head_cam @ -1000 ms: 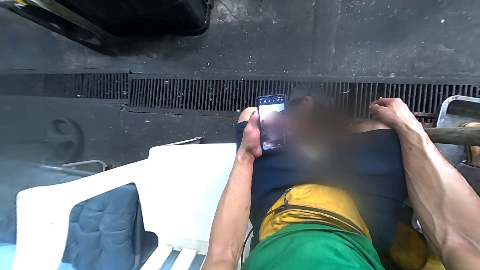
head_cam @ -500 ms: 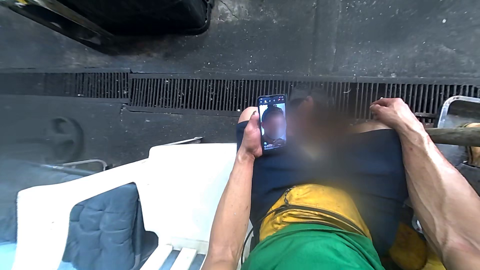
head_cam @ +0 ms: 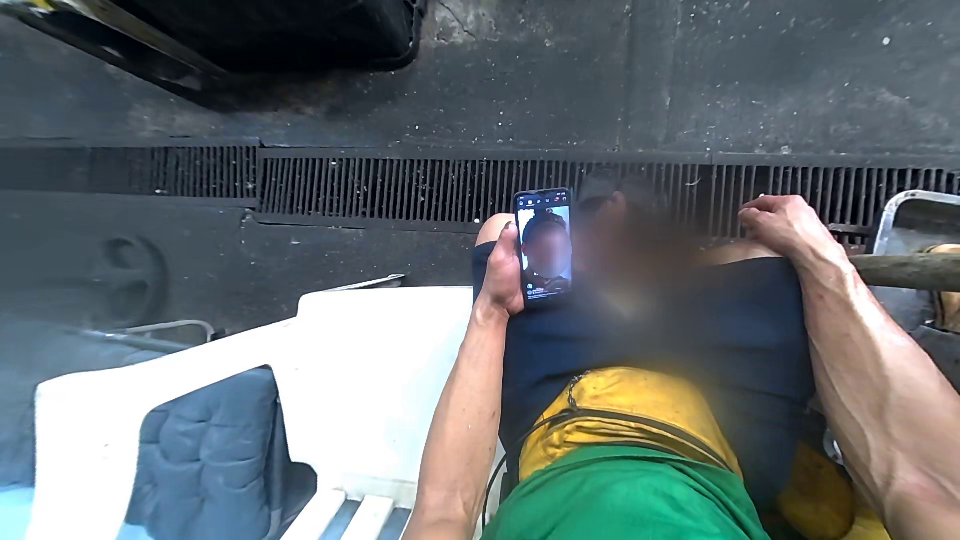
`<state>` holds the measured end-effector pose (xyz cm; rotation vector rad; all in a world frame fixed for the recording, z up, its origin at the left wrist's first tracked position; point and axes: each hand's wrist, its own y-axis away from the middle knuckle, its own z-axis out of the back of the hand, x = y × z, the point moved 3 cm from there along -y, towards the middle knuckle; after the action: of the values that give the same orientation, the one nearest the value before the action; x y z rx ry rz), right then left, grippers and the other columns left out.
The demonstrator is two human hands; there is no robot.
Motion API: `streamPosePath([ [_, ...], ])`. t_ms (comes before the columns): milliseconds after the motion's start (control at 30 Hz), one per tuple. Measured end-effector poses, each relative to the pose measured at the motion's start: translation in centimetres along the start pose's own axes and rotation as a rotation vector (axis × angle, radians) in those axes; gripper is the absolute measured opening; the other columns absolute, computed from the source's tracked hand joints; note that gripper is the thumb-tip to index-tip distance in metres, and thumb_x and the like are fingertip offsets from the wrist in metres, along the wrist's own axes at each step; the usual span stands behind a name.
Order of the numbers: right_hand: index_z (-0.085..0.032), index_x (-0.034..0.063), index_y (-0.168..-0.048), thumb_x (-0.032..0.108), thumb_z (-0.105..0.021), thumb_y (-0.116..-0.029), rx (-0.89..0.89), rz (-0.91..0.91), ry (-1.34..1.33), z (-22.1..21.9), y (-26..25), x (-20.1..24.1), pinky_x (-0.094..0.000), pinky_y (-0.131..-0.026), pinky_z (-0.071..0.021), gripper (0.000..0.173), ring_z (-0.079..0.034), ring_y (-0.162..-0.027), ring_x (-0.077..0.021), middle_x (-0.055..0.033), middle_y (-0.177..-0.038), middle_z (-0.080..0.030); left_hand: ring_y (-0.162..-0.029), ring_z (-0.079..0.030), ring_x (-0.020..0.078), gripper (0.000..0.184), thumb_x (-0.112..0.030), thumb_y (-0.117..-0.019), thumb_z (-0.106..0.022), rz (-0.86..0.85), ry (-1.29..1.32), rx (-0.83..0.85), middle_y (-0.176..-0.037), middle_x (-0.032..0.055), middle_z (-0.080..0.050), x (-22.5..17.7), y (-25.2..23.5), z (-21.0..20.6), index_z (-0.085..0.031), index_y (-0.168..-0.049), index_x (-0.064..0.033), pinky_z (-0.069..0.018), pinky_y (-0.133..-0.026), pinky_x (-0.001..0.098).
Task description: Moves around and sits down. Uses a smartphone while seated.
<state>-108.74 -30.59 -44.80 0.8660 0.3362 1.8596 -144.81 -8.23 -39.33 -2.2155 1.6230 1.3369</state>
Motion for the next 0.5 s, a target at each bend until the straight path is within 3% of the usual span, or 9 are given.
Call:
streamPosePath([
  [500,-0.072,0.0077,-0.119,0.032,-0.051,-0.1044,0.002,-0.030,-0.019,-0.09,-0.17,-0.17,-0.0731,-0.090,-0.0445,0.035,-0.066,-0.107,-0.0471,-0.0266,-0.112,-0.070,-0.100,-0.071,0.0285,0.066,-0.069,-0.1006,-0.023,0.007,0.020,0.010,-0.114,0.0125,-0.070,0.20,-0.11,0.29,-0.061,-0.130,-0.0225,-0.0600,-0.082,0.0508],
])
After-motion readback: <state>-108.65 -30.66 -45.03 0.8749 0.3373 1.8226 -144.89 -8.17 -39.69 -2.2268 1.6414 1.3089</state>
